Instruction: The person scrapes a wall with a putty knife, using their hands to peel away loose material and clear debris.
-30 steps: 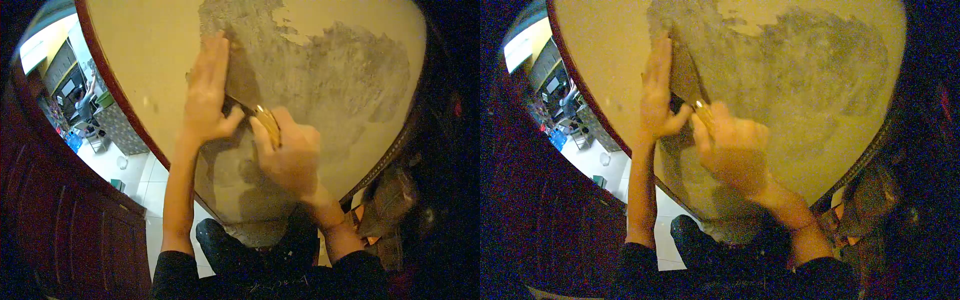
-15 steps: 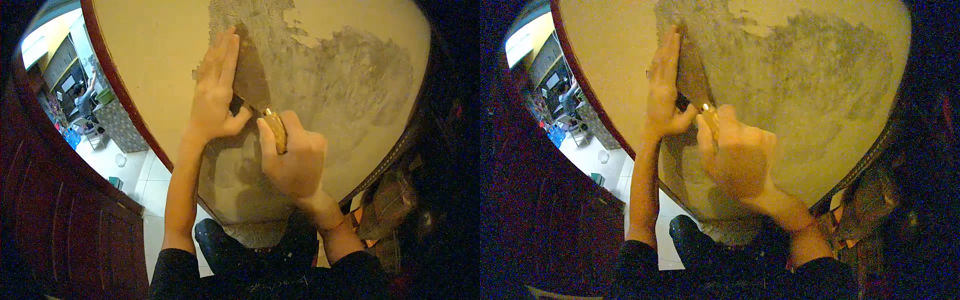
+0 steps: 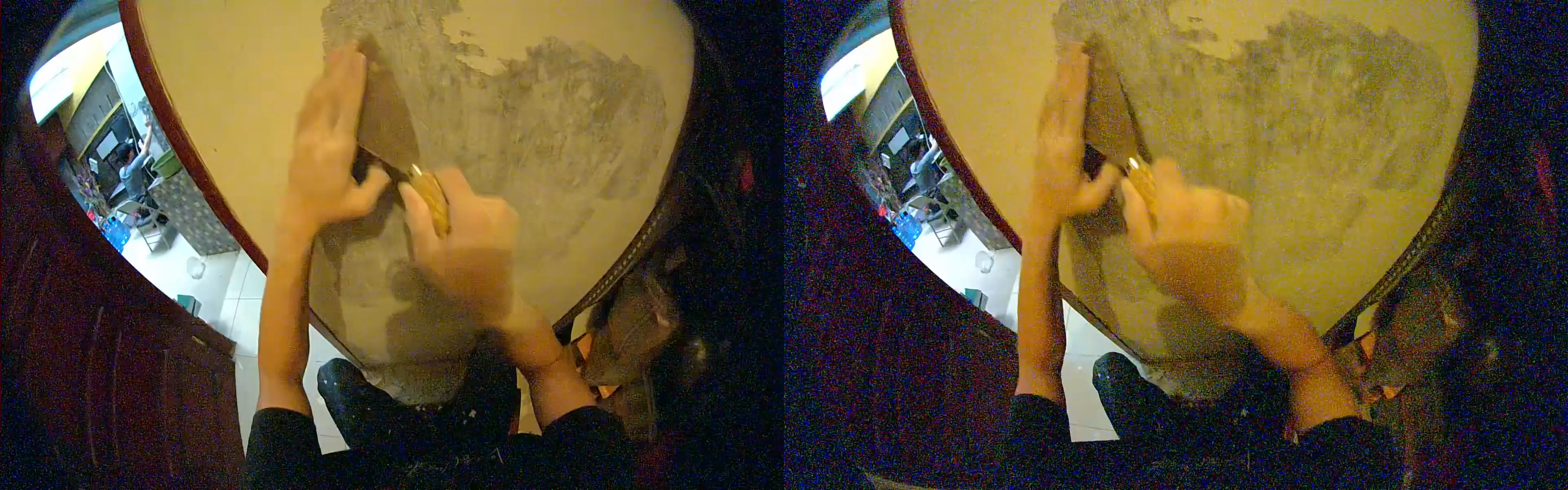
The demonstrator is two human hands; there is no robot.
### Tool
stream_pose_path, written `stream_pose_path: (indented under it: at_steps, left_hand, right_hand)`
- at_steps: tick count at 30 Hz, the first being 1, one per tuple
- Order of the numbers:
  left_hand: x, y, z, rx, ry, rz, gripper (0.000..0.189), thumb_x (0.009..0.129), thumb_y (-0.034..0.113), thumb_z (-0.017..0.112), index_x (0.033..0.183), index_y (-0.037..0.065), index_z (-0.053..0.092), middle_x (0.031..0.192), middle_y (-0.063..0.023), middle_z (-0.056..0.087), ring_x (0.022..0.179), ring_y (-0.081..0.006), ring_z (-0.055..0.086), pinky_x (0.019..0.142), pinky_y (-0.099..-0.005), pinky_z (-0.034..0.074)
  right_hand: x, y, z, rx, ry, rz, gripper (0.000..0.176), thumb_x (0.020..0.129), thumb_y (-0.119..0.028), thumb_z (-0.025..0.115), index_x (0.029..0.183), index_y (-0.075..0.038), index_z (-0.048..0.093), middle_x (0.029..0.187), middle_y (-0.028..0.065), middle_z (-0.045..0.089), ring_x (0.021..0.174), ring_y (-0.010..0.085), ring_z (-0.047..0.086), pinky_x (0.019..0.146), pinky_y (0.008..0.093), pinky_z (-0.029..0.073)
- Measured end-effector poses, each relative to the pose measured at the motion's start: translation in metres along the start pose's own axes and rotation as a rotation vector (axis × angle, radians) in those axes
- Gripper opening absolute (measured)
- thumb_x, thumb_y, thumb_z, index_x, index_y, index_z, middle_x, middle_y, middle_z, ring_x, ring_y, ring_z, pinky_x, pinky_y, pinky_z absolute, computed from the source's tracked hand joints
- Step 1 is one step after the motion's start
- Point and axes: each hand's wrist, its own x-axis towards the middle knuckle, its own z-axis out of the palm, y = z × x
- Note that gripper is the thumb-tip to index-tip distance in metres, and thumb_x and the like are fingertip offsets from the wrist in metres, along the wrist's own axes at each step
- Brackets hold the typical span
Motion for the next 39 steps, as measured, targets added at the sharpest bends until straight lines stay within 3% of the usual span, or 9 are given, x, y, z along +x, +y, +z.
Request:
stream_pose_path:
  at_steps: [3,7,10,17,23,29,32,34,39]
  left_hand:
    - [-0.007,0.017,0.012,-0.123,0.001,-0.043,0.101,0.062,0.019,0.067,0.151,-0.006,0.025,0.156,-0.0258,0.027,0.144,-0.0443,0.026,0.118,-0.0501,0.024]
    - [-0.009,0.026,0.008,0.016,-0.07,-0.06,0.096,0.065,0.014,0.066,0.149,-0.008,0.026,0.156,-0.0268,0.026,0.144,-0.0441,0.026,0.118,-0.0506,0.025]
    - [-0.025,0.05,0.014,0.025,-0.065,-0.182,0.094,0.067,0.013,0.066,0.149,-0.009,0.026,0.156,-0.027,0.027,0.144,-0.0439,0.026,0.118,-0.0502,0.025]
    - [-0.033,0.063,0.011,0.047,-0.04,-0.245,0.096,0.068,0.013,0.069,0.149,-0.01,0.024,0.156,-0.0275,0.025,0.145,-0.0432,0.025,0.117,-0.0493,0.028]
    - [-0.036,0.053,0.024,-0.012,0.019,-0.164,0.097,0.068,0.015,0.068,0.151,-0.007,0.022,0.157,-0.0261,0.023,0.145,-0.0435,0.024,0.119,-0.0491,0.024]
    - [-0.027,0.046,0.013,-0.035,-0.044,-0.179,0.097,0.069,0.013,0.067,0.152,-0.006,0.022,0.157,-0.0265,0.023,0.145,-0.0438,0.025,0.119,-0.0489,0.024]
    - [-0.034,0.048,0.013,-0.099,-0.031,-0.177,0.097,0.068,0.012,0.067,0.151,-0.006,0.022,0.157,-0.0269,0.023,0.145,-0.0436,0.025,0.119,-0.0486,0.025]
    - [-0.029,0.041,0.007,-0.084,-0.011,-0.168,0.097,0.067,0.012,0.067,0.151,-0.006,0.022,0.157,-0.027,0.023,0.145,-0.0438,0.025,0.119,-0.0486,0.025]
    - [-0.023,0.039,0.015,-0.082,-0.013,-0.139,0.098,0.067,0.011,0.068,0.151,-0.008,0.022,0.157,-0.0272,0.023,0.145,-0.0446,0.024,0.119,-0.0486,0.025]
  right_hand:
    - [-0.01,0.0,-0.008,0.077,-0.048,0.059,0.019,0.088,-0.02,0.07,0.083,-0.005,0.059,0.062,0.0193,0.059,0.054,0.0393,0.06,0.049,0.0432,0.045]
    - [-0.01,0.011,-0.006,0.095,-0.079,0.167,0.019,0.088,-0.019,0.07,0.084,-0.003,0.061,0.065,0.0198,0.061,0.055,0.0381,0.061,0.049,0.0401,0.045]
    - [-0.01,0.014,-0.007,0.055,-0.065,0.177,0.019,0.088,-0.019,0.07,0.084,-0.002,0.062,0.066,0.0199,0.062,0.056,0.0377,0.061,0.05,0.0389,0.045]
    - [-0.013,0.004,-0.004,0.048,-0.082,0.145,0.02,0.089,-0.019,0.068,0.083,-0.001,0.061,0.067,0.0205,0.061,0.057,0.0384,0.062,0.05,0.0387,0.046]
    - [-0.013,0.003,-0.007,0.064,-0.096,0.156,0.018,0.089,-0.019,0.068,0.084,-0.004,0.061,0.066,0.0201,0.062,0.057,0.0393,0.063,0.05,0.041,0.046]
    - [-0.005,0.01,0.004,0.057,-0.027,0.026,0.02,0.09,-0.021,0.068,0.083,-0.005,0.057,0.063,0.0197,0.06,0.056,0.0404,0.062,0.05,0.0444,0.047]
    - [-0.01,-0.002,-0.004,0.199,-0.084,0.131,0.019,0.09,-0.02,0.067,0.083,-0.005,0.057,0.062,0.019,0.06,0.055,0.0399,0.062,0.05,0.0448,0.047]
    - [-0.007,-0.003,0.007,0.038,-0.047,0.054,0.019,0.09,-0.02,0.067,0.085,-0.004,0.058,0.062,0.0182,0.061,0.056,0.0393,0.062,0.05,0.0442,0.047]
    - [-0.005,0.004,-0.013,0.031,-0.085,0.07,0.02,0.09,-0.02,0.067,0.084,-0.004,0.058,0.061,0.0184,0.06,0.055,0.0394,0.062,0.05,0.0447,0.046]
